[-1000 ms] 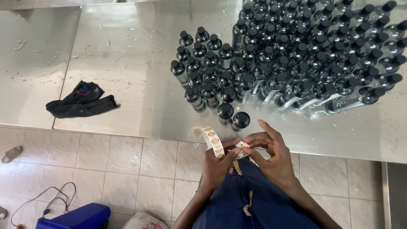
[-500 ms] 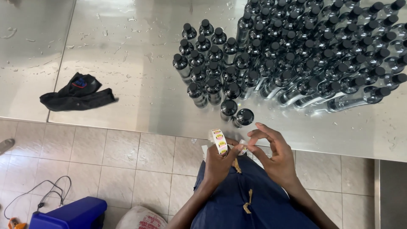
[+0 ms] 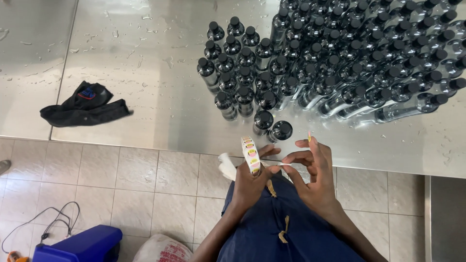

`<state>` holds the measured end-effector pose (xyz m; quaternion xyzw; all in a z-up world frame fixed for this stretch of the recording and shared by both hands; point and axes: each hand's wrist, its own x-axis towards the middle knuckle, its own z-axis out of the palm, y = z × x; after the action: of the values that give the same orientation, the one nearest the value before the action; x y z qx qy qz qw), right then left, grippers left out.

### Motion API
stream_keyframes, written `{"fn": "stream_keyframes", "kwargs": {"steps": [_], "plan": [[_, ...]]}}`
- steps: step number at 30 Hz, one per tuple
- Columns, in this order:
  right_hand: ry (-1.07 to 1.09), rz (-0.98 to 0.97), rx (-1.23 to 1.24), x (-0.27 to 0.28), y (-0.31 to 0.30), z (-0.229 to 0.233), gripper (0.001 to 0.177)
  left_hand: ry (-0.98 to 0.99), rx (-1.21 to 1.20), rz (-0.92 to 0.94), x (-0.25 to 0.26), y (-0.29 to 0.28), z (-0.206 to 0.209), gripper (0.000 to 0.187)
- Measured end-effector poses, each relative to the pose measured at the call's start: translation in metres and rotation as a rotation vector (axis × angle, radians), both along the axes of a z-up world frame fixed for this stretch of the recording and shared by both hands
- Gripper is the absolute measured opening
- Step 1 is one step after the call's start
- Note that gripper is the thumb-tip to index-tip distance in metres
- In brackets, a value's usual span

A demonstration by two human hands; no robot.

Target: Applying small circular labels to the caps of numerous small black bottles on a stainless steel table.

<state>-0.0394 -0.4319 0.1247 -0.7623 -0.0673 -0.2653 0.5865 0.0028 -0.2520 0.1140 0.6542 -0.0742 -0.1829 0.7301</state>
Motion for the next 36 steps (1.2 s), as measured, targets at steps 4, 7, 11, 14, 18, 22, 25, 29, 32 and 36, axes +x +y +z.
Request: {"fn": "stream_keyframes", "kwargs": {"steps": [4, 7, 11, 14, 18, 22, 25, 29, 32, 36], "plan": [[0.011, 0.014, -0.008, 0.0, -0.001, -0.001, 0.102, 0.031, -0.108, -0.041, 0.007, -0.004, 0.021, 0.046], [0.008, -0.006, -0.019, 0.001, -0.001, -0.004, 0.097, 0.082, -0.064, -0.035, 0.008, -0.005, 0.018, 0.034], [0.002, -0.004, -0.027, 0.0, -0.002, -0.006, 0.095, 0.061, -0.005, -0.012, 0.006, -0.006, 0.009, 0.031], [-0.006, -0.013, -0.027, -0.001, -0.004, -0.008, 0.092, 0.027, 0.044, 0.031, 0.0, -0.006, -0.012, 0.032], [-0.036, 0.003, 0.198, -0.001, -0.001, -0.002, 0.086, -0.014, 0.056, 0.093, 0.001, -0.011, -0.008, 0.032], [-0.024, 0.068, 0.251, -0.002, -0.004, 0.001, 0.097, 0.006, 0.064, 0.079, 0.0, -0.012, 0.002, 0.025], [-0.062, 0.068, 0.106, -0.003, 0.001, -0.001, 0.098, -0.039, 0.088, 0.078, -0.004, -0.012, -0.011, 0.026], [-0.066, 0.073, 0.07, -0.001, -0.004, 0.001, 0.093, -0.008, 0.054, 0.056, -0.002, -0.014, -0.011, 0.027], [-0.028, 0.088, 0.083, -0.001, -0.01, 0.002, 0.093, 0.082, 0.017, 0.045, -0.005, -0.016, -0.007, 0.03], [0.012, 0.082, 0.054, -0.004, -0.017, 0.001, 0.092, 0.125, -0.002, 0.044, -0.009, -0.025, -0.02, 0.032]]}}
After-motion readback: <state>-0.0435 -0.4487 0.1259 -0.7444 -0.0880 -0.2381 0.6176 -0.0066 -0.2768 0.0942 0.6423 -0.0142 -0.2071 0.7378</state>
